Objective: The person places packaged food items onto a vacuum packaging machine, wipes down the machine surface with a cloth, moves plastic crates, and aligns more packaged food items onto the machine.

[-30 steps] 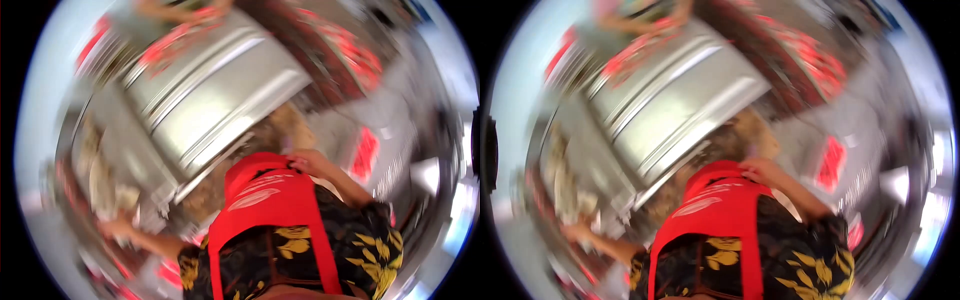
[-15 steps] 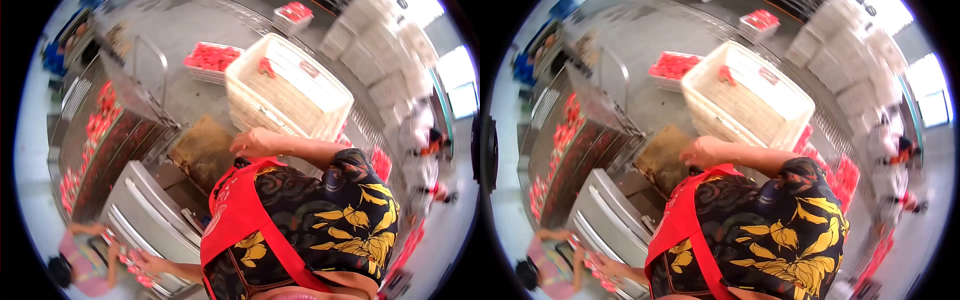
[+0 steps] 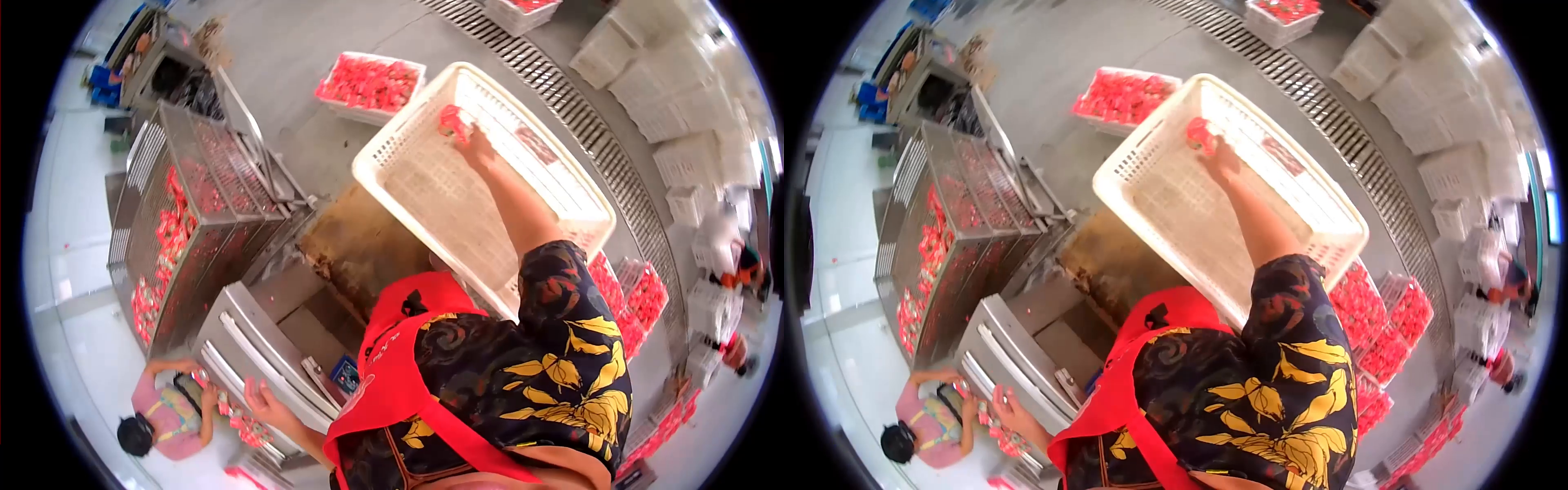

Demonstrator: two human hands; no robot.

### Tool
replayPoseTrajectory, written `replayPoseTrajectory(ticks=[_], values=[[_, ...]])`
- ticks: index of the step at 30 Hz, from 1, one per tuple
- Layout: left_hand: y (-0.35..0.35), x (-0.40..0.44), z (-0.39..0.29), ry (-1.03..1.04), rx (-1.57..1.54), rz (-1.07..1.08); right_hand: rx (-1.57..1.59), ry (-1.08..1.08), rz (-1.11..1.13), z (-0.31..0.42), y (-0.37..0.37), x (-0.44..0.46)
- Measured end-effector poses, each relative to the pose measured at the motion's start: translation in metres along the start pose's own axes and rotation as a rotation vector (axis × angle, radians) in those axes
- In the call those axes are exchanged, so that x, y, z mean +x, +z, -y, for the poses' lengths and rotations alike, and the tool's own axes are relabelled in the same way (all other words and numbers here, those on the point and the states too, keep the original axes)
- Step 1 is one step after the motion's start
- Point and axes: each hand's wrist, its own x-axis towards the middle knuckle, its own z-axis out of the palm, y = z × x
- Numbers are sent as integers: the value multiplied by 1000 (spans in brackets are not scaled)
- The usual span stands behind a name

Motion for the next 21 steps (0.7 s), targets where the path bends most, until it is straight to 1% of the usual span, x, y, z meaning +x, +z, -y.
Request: replayPoseTrajectory(ticks=[2, 4, 5, 6, 7, 8, 9, 10, 11, 12, 13, 14, 16, 18, 20, 21], values=[[-19, -24, 16, -75, 52, -51, 27, 58, -35, 19, 11, 27], [-39, -51, 34, -119, 174, -75, -65, 59, -66, 28, 28, 45], [-46, -66, 50, -162, 131, -104, -74, 28, -57, 14, 47, 66], [-44, -79, 40, -189, 187, -110, -46, -29, -39, -20, 71, 87], [-45, -88, 41, -189, 221, -126, 15, -119, -10, -57, 101, 115], [-52, -100, 61, -189, 176, -132, 109, -217, 24, -92, 128, 143], [-45, -104, 44, -249, 126, -152, 716, -166, 240, -82, 121, 135], [-50, -106, 53, -306, 133, -191, 1303, -4, 430, -68, 111, 124], [-47, -108, 44, -354, 204, -190, 1102, -209, 378, -61, 108, 125], [-45, -112, 51, -340, 175, -231, 1235, 65, 464, -55, 103, 129], [-41, -112, 45, -372, 204, -236, 834, 151, 268, -31, 87, 111], [-38, -111, 41, -399, 223, -224, 800, 264, 339, -15, 64, 99], [-33, -112, 45, -415, 151, -219, 559, 207, 205, 0, 44, 76], [-27, -111, 38, -465, 100, -206, 456, 104, 173, -34, 36, 84], [-25, -115, 51, -475, 79, -202, 130, -16, 0, -36, 8, 72], [-24, -117, 60, -471, 58, -179, 175, -13, -40, -46, -7, 71]])
